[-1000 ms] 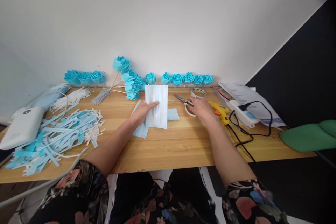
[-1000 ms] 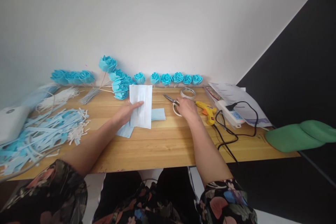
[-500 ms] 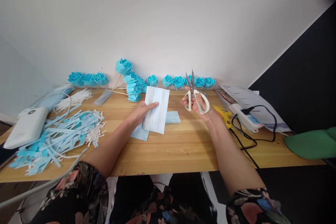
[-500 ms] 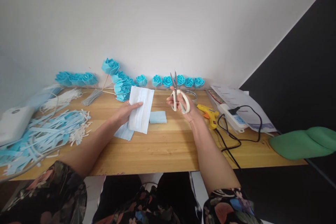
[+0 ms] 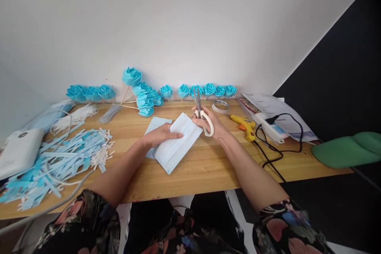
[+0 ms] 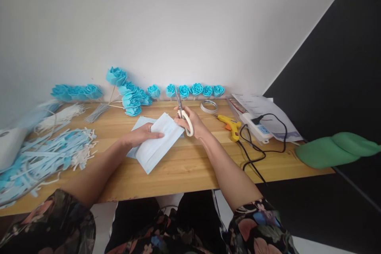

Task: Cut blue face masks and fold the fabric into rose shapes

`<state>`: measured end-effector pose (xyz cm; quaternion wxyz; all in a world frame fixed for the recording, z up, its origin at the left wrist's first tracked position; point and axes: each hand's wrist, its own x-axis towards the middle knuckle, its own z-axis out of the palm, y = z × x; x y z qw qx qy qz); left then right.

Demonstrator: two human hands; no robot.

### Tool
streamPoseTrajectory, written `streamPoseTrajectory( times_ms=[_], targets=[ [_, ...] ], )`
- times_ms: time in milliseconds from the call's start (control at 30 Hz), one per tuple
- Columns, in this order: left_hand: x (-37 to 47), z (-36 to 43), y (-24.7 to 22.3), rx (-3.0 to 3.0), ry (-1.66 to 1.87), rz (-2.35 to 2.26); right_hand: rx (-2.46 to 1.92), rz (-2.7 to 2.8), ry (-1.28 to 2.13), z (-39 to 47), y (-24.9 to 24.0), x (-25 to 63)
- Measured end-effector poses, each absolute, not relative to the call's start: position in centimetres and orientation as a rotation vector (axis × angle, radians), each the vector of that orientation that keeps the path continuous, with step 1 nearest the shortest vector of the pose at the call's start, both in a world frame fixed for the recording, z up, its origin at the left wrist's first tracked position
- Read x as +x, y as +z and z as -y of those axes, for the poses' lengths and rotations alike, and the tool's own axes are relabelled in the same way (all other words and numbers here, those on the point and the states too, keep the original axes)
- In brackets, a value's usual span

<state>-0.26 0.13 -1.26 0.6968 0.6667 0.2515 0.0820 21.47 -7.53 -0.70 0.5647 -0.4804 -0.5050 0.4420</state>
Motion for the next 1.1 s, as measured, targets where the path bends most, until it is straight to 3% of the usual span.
streamPoseTrajectory(
  times_ms=[1100],
  targets=[
    [-0.5, -1.3, -1.9, 1.280, 0.216, -0.562, -1.247, 1.171, 0.973, 6.8, -2.2, 22.1]
  ],
)
